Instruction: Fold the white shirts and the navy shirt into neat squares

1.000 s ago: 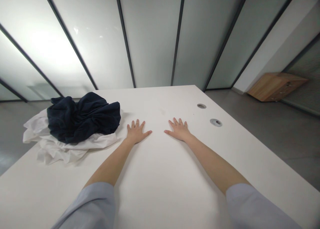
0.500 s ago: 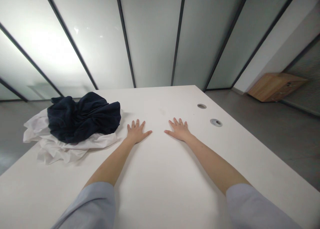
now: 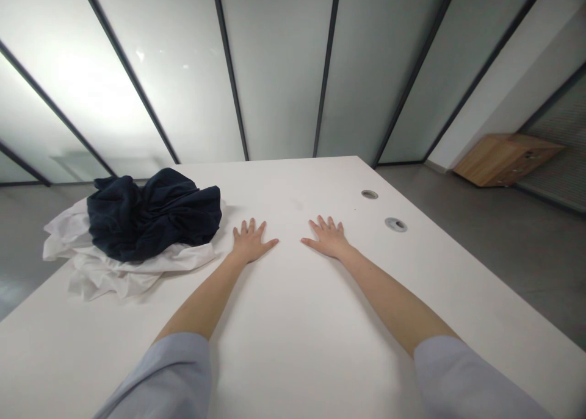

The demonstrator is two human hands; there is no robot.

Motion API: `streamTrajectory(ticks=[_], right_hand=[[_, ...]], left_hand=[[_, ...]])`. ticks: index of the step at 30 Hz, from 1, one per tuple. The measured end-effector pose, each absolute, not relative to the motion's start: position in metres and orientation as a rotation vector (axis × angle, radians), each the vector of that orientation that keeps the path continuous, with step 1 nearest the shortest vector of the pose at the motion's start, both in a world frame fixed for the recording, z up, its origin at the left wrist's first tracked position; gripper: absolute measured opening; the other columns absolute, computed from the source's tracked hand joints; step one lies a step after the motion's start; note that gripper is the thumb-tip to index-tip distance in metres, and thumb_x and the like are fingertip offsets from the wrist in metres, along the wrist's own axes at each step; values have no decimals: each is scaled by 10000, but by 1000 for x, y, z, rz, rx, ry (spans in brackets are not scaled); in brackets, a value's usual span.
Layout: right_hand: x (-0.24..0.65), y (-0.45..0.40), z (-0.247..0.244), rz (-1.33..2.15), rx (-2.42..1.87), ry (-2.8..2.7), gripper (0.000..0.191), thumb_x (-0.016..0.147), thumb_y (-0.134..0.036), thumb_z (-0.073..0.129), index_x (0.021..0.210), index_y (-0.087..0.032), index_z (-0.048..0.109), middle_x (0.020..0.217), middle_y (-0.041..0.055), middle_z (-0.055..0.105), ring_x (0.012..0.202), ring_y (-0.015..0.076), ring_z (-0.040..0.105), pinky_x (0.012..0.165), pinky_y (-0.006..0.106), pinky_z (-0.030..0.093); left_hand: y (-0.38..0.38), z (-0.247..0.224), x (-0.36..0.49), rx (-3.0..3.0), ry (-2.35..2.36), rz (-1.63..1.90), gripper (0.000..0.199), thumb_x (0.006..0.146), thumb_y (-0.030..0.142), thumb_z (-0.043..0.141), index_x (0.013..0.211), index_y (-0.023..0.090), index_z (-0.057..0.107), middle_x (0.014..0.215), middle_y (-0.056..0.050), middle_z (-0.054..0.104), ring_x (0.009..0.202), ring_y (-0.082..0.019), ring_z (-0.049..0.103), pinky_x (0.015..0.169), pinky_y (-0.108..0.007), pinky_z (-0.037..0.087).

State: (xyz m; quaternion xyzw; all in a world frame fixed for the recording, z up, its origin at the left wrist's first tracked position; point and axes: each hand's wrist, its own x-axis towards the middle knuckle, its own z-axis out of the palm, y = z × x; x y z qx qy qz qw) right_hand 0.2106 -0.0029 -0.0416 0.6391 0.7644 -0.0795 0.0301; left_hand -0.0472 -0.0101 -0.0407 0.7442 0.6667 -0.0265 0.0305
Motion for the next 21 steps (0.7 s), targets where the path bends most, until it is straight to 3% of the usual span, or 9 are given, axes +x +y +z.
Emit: streamTrajectory(ticks=[21], right_hand=[[211, -1, -44, -247, 1970, 2350, 924, 777, -832, 204, 1515, -277, 184, 1592, 91, 75, 1420, 411, 47, 1087, 627, 72]], left_hand=[[-9, -42, -47, 2294, 2065, -114, 927, 769, 827, 166, 1505, 264, 208, 1579, -128, 132, 1423, -412, 104, 1090, -611, 128]])
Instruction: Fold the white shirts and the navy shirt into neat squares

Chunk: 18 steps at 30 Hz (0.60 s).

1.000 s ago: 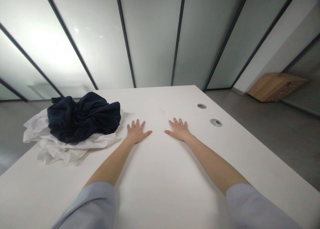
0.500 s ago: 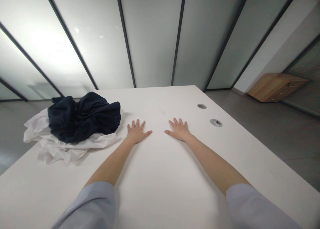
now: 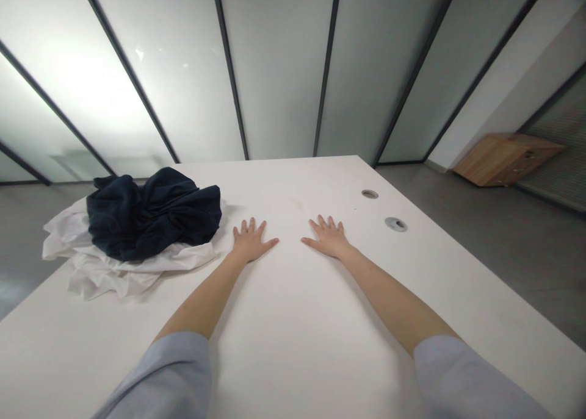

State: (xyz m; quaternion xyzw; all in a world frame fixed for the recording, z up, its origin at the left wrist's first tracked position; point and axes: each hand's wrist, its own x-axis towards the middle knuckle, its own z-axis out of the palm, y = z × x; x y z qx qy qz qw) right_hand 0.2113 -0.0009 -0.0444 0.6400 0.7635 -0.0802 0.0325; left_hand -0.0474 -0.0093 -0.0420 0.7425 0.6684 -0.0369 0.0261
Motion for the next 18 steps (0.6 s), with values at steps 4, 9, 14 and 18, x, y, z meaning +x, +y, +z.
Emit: streamTrajectory(ticks=[4, 9, 14, 18], right_hand=[[212, -1, -45, -247, 1974, 2360, 927, 774, -835, 207, 1513, -275, 197, 1591, 93, 84, 1420, 410, 50, 1088, 627, 74], [212, -1, -46, -242, 1975, 2366, 932, 770, -839, 202, 1512, -275, 198, 1590, 97, 86, 1419, 415, 54, 1085, 632, 72], [212, 0, -46, -245, 1973, 2360, 938, 765, -844, 196, 1514, -278, 188, 1591, 92, 78, 1419, 416, 44, 1086, 630, 70], [212, -1, -46, -246, 1974, 2361, 934, 770, -839, 197, 1513, -274, 195, 1591, 95, 83, 1419, 414, 49, 1085, 631, 71]], left_hand=[[-9, -43, -48, 2295, 2059, -102, 936, 766, 830, 156, 1505, 259, 211, 1578, -136, 130, 1423, -414, 99, 1089, -616, 123], [-11, -41, -47, 2303, 2061, -105, 928, 774, 822, 156, 1505, 254, 213, 1576, -137, 140, 1422, -414, 108, 1089, -616, 127], [-11, -40, -47, 2297, 2061, -114, 932, 770, 827, 159, 1505, 256, 212, 1577, -135, 135, 1421, -415, 110, 1090, -616, 123], [-11, -40, -47, 2290, 2059, -110, 936, 768, 828, 153, 1504, 253, 216, 1577, -140, 131, 1423, -414, 102, 1091, -616, 119]])
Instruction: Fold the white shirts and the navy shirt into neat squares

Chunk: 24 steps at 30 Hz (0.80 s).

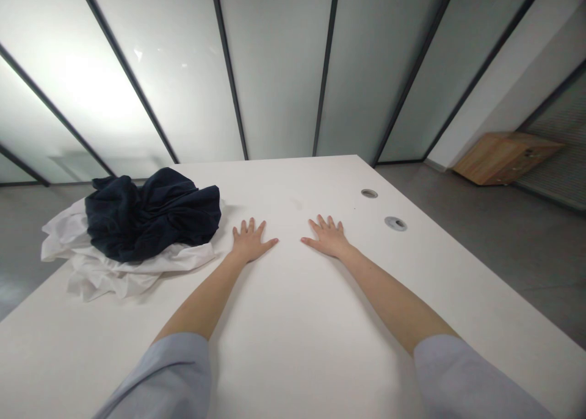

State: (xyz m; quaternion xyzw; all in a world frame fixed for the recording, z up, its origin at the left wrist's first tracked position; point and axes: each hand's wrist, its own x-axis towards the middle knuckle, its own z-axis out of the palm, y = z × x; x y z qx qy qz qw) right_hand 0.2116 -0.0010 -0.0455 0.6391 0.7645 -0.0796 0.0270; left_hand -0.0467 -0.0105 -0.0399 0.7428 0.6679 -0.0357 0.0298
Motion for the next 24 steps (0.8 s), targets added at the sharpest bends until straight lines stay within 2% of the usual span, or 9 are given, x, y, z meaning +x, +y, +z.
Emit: streamTrajectory(ticks=[24], right_hand=[[211, -2, -44, -250, 1966, 2360, 924, 776, -831, 189, 1513, -273, 189, 1591, 99, 75, 1418, 415, 45, 1080, 638, 64]], left_hand=[[-12, -38, -46, 2290, 2056, -123, 929, 773, 824, 153, 1506, 257, 207, 1578, -141, 125, 1423, -413, 103, 1089, -612, 123]])
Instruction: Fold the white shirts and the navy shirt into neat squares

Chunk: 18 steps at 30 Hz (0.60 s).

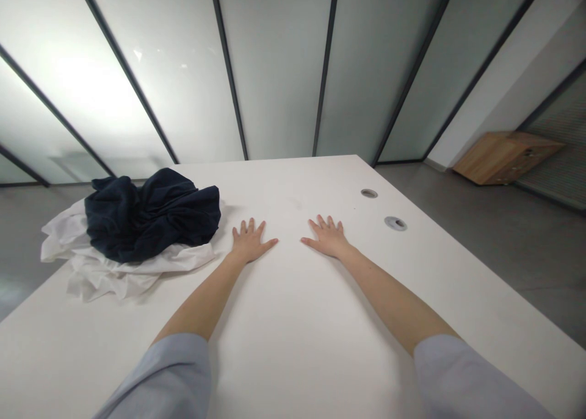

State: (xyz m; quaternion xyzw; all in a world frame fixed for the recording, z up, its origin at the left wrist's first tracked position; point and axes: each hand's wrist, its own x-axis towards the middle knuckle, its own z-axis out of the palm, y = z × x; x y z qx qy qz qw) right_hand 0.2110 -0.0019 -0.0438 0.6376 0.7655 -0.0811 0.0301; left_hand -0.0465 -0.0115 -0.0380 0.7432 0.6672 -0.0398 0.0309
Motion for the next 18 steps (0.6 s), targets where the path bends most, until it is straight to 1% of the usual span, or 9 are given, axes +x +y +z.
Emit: streamTrajectory(ticks=[6, 12, 18], right_hand=[[211, -2, -43, -263, 1965, 2346, 938, 769, -839, 183, 1516, -272, 176, 1593, 94, 65, 1420, 411, 29, 1086, 631, 58], [211, -2, -44, -245, 1971, 2364, 932, 774, -834, 203, 1511, -265, 200, 1589, 108, 82, 1416, 418, 55, 1080, 638, 76], [211, -1, -44, -259, 1972, 2354, 933, 773, -835, 203, 1514, -269, 187, 1592, 101, 68, 1418, 415, 43, 1084, 631, 67]], left_hand=[[-11, -39, -47, 2296, 2063, -125, 920, 774, 821, 173, 1506, 264, 205, 1578, -131, 135, 1422, -412, 109, 1089, -608, 129], [-11, -40, -48, 2317, 2063, -114, 917, 776, 818, 160, 1505, 263, 210, 1576, -130, 147, 1419, -415, 124, 1086, -610, 142], [-11, -40, -47, 2305, 2067, -109, 932, 770, 825, 153, 1504, 256, 217, 1576, -136, 142, 1419, -416, 118, 1088, -614, 134]])
